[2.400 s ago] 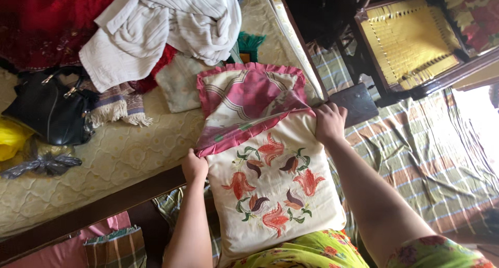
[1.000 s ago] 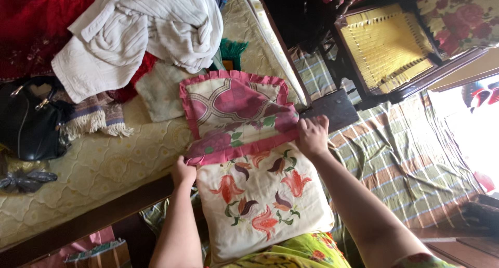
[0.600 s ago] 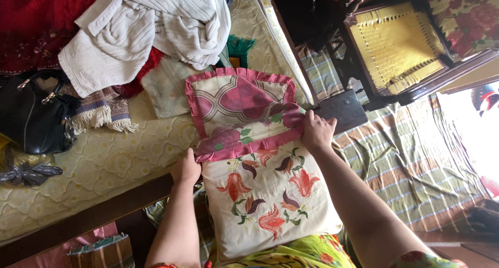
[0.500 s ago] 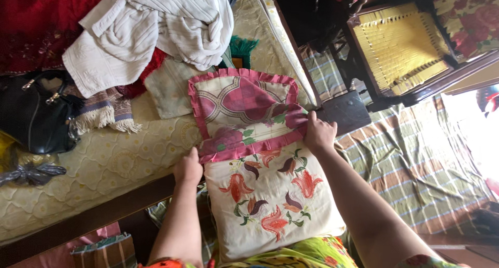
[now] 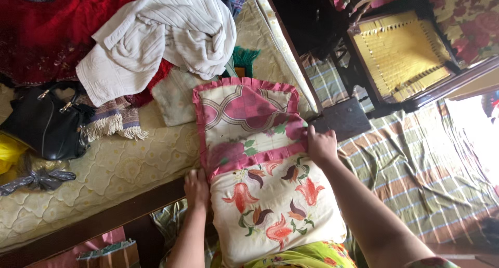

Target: The person folds a floral pillowcase on a bed, smoothing and aligning the fabric by hand. The person then places the folded pillowcase onto a nearby chair.

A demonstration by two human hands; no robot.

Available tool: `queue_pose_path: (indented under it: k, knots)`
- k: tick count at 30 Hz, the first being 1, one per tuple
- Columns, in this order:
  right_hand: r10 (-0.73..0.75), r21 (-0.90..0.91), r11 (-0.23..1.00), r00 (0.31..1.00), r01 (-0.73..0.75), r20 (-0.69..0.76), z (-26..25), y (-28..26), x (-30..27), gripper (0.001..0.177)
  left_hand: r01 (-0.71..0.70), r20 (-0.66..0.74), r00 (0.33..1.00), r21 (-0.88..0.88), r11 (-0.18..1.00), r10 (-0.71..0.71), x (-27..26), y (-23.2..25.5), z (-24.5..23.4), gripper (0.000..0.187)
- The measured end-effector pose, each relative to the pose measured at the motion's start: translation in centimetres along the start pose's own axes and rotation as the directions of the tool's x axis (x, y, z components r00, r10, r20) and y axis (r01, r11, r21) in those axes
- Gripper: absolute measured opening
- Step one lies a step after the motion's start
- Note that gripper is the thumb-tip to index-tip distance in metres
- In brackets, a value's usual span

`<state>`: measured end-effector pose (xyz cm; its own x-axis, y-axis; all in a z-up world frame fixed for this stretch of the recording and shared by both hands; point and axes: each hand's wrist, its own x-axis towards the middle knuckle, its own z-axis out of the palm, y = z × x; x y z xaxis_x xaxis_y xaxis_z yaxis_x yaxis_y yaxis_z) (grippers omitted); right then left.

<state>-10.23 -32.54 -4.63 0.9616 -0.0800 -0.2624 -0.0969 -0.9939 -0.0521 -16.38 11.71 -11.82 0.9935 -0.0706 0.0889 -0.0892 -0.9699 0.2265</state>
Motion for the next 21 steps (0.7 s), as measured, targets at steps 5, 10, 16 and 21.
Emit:
queue_pose_path:
  k: [5, 10, 16, 21]
  knots:
    - [0.012, -0.017, 1.0, 0.999, -0.013, -0.036, -1.5, -0.5, -1.2, 0.031, 0.702, 0.567, 0.601, -0.711, 0.034, -0.563, 0.6, 2.0, 0.7, 0.043]
    - [0.041, -0.08, 0.995, 0.983, -0.056, -0.177, -4.3, -3.2, 0.7, 0.043, 0.209, 0.034, 0.955, -0.783, 0.586, -0.294, 6.0, 3.9, -4.8, 0.024]
    - [-0.375, -0.022, 0.91, 0.801, 0.414, -0.466, -5.9, -11.9, 0.5, 0.064, 0.233, 0.065, 0.915, -0.891, 0.389, -0.399, 8.3, 7.9, -8.0, 0.017]
    - [-0.553, 0.057, 0.734, 0.644, 0.677, -0.528, -11.2, -18.5, -2.0, 0.071, 0.14, -0.07, 0.905, -0.883, 0.448, -0.42, 9.4, 8.6, -6.9, 0.017]
